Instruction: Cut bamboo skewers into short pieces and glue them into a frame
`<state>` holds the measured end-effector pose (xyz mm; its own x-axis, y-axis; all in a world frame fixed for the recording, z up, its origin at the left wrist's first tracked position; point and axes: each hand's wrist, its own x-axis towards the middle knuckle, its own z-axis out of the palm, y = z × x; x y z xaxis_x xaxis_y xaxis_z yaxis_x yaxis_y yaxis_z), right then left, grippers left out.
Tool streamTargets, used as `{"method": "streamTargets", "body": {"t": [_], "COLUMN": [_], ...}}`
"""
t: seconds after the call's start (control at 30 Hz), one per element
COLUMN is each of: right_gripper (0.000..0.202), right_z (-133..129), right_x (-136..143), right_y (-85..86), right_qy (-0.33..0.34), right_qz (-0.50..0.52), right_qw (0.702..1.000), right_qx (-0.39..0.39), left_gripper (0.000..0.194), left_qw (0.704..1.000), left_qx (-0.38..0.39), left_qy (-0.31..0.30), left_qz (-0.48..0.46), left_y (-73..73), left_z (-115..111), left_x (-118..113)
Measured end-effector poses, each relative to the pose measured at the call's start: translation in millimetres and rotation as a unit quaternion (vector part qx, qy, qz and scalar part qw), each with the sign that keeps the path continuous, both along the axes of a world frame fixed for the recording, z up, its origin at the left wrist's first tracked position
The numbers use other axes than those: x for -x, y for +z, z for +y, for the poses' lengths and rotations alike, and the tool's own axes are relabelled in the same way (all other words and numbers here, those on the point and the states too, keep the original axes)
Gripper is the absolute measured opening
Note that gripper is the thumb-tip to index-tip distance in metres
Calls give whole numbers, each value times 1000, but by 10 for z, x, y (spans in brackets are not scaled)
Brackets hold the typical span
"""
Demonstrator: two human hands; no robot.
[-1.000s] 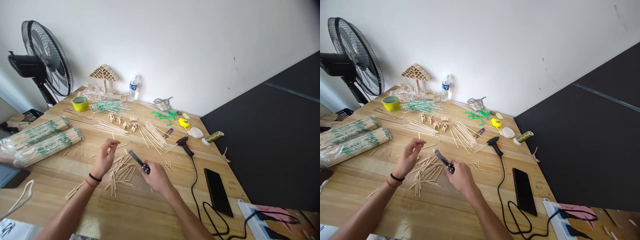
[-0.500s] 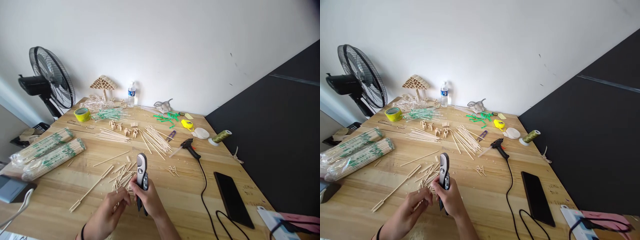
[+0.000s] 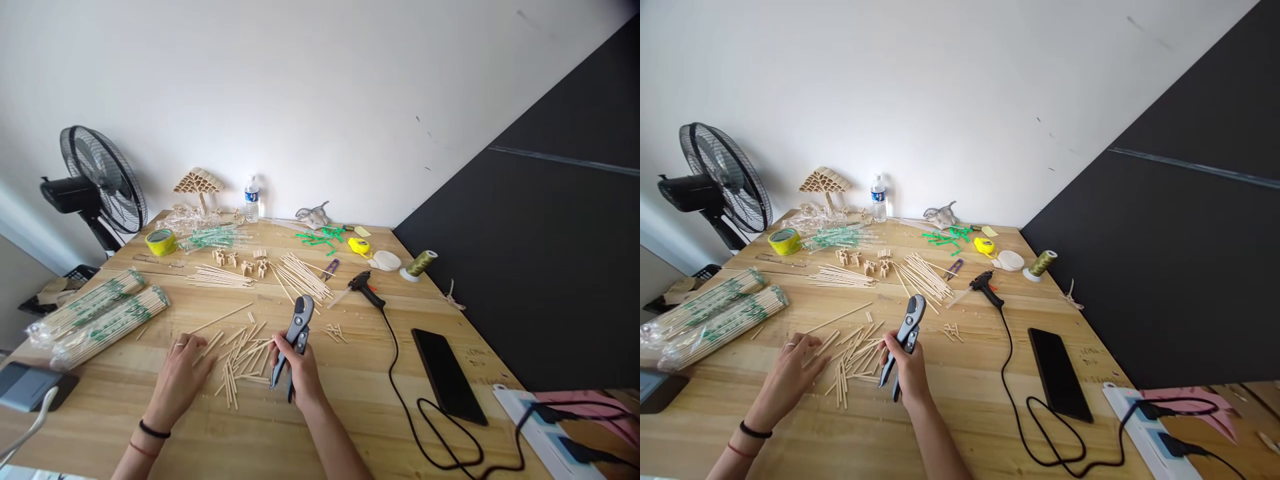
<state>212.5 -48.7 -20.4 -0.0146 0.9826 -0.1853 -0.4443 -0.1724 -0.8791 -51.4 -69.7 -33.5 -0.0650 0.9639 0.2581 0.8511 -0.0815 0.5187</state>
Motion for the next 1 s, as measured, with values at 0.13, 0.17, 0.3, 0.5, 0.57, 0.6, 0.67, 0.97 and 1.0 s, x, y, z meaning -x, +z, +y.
{"method": "streamTargets", "body": {"t": [0.13, 0.17, 0.3, 0.5, 0.57, 0.6, 0.67, 0.97, 1.0], "right_gripper": [44, 45, 43, 37, 37, 38, 38, 23, 21], "right_z": [13, 13, -17, -87, -91, -90, -85, 88, 128], "right_x": [36, 45, 67, 63, 45, 31, -9, -359, -401], "right_y": [-28, -33, -7, 45, 38, 37, 54, 429, 459], "right_qy": [4, 6, 17, 25, 22, 18, 6, -84, -81], "right_qz": [3, 2, -6, -28, -40, -47, -62, -324, -341], "right_qw": [1000, 1000, 999, 997, 996, 995, 994, 920, 910], "right_qx": [-22, -27, -48, -74, -80, -83, -85, -205, -222], "left_gripper": [23, 23, 23, 25, 22, 21, 20, 26, 27], "left_qw": [1000, 1000, 999, 998, 994, 992, 984, 941, 939], "left_qx": [-8, -12, -26, -26, 0, 8, 14, 100, 101], "left_qy": [18, 22, 20, -36, -76, -93, -122, -216, -227], "left_qz": [8, 8, 1, -41, -73, -89, -128, -239, -238], "left_y": [-76, -78, -61, 158, 283, 340, 425, 657, 696], "left_z": [-65, -78, -110, -222, -238, -230, -183, 285, 339], "left_x": [-5, -13, -38, -297, -454, -532, -672, -972, -990]}}
